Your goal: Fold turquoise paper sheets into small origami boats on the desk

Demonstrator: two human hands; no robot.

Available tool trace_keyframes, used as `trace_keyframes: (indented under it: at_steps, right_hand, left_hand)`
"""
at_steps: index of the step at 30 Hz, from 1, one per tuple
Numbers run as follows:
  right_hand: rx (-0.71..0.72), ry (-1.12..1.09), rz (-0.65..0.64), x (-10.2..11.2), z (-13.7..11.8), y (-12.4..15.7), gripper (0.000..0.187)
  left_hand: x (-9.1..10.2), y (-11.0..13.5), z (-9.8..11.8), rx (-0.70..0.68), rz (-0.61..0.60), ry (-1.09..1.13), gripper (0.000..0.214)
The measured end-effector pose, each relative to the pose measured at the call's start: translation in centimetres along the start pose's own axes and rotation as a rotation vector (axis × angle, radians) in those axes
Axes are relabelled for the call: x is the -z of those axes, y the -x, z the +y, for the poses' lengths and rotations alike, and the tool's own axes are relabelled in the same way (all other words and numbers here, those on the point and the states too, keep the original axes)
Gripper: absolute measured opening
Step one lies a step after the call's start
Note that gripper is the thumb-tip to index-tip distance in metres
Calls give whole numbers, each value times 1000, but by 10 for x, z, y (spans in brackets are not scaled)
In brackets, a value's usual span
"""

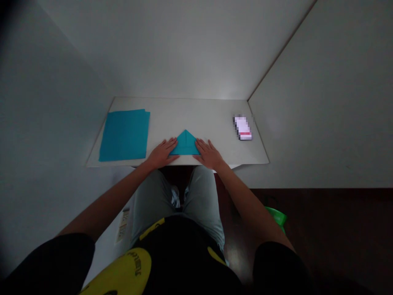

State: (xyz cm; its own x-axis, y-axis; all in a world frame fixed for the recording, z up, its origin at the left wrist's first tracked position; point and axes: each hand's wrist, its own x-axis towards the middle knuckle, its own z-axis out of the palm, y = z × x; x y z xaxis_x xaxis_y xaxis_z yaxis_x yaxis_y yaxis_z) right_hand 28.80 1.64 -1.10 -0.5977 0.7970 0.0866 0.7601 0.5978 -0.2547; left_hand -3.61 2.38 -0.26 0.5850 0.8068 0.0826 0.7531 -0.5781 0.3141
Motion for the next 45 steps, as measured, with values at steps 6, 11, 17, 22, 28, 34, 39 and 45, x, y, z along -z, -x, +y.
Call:
trace_keyframes:
  at_steps: [6,11,17,22,28,34,39,45]
  right_hand:
    - [12,11,-23,18,-5,5,77]
    - [-78,34,0,32,-8,-4,41]
    - [-238,91,186,19,-35,-17,46]
    - [-129,-23,172,-21,-68,-12,53]
    - [-159,-42,114,-20,-53,18,76]
    - [-145,15,91,-9,-31,35,92]
    - [-62,-56,102,-7,-34,55,62]
    - [-271,-346,291,23,-34,54,40]
  left_hand:
    - [8,9,10,-52,24,61,59]
    - [17,0,11,23,14,58,42]
    - [13,-17,40,162,155,-96,39]
    - [-19,0,72,67,114,-60,51]
    - [-14,33,45,75,105,-63,78]
    - [-2,47,22,72,112,-17,81]
    - [-5,74,33,95,151,80,43]
    - [10,65,31,379,330,364,30]
